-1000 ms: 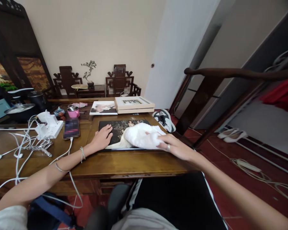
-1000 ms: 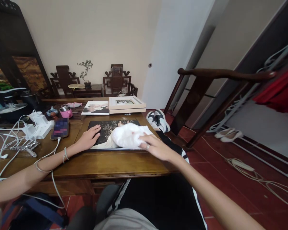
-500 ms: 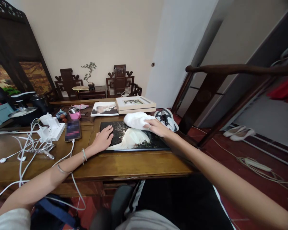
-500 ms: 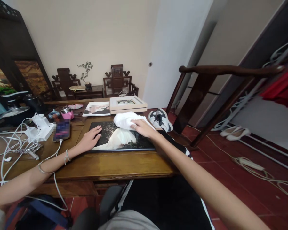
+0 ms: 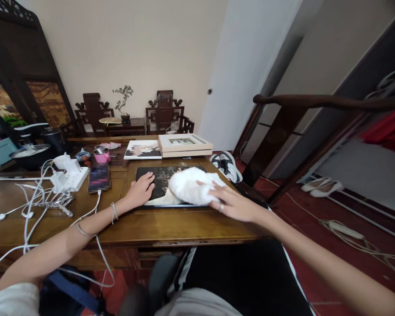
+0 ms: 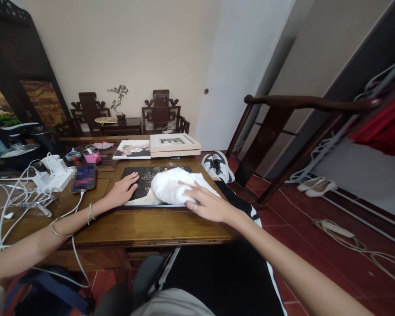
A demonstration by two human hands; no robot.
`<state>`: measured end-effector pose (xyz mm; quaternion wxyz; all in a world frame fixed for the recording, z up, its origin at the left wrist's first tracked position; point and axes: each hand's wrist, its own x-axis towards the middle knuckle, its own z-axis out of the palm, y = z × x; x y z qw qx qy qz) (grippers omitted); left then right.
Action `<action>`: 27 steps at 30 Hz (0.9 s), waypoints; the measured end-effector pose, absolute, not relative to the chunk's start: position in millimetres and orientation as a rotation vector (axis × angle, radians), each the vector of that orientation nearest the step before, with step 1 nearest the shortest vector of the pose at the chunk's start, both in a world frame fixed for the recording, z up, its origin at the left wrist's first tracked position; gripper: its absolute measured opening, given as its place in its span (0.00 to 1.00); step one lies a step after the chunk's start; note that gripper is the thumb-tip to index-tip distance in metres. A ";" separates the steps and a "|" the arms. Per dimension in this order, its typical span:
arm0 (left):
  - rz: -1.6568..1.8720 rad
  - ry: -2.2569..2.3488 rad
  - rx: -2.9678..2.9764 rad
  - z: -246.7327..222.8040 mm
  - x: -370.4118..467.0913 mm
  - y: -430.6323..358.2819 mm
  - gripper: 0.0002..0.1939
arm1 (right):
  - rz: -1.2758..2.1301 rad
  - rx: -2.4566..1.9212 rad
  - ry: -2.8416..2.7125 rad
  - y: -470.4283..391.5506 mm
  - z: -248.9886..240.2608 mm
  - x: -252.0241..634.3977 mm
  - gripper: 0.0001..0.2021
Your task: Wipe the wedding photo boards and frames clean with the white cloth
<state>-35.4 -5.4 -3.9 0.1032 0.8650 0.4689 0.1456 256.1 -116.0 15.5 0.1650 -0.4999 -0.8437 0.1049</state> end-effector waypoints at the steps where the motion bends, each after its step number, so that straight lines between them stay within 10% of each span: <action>1: 0.431 1.379 2.555 -4.4 -35.6 -4.8 0.23 | 0.265 -1.416 -2.403 -100.4 15.6 255.9 0.12; 11: 0.453 1.358 2.585 -9.3 -38.1 -1.1 0.24 | 0.090 -1.559 -2.249 1.0 12.0 246.8 0.11; 27: 0.435 1.393 2.560 -6.3 -34.6 -4.8 0.23 | 0.278 -1.382 -2.429 -145.2 12.4 230.1 0.09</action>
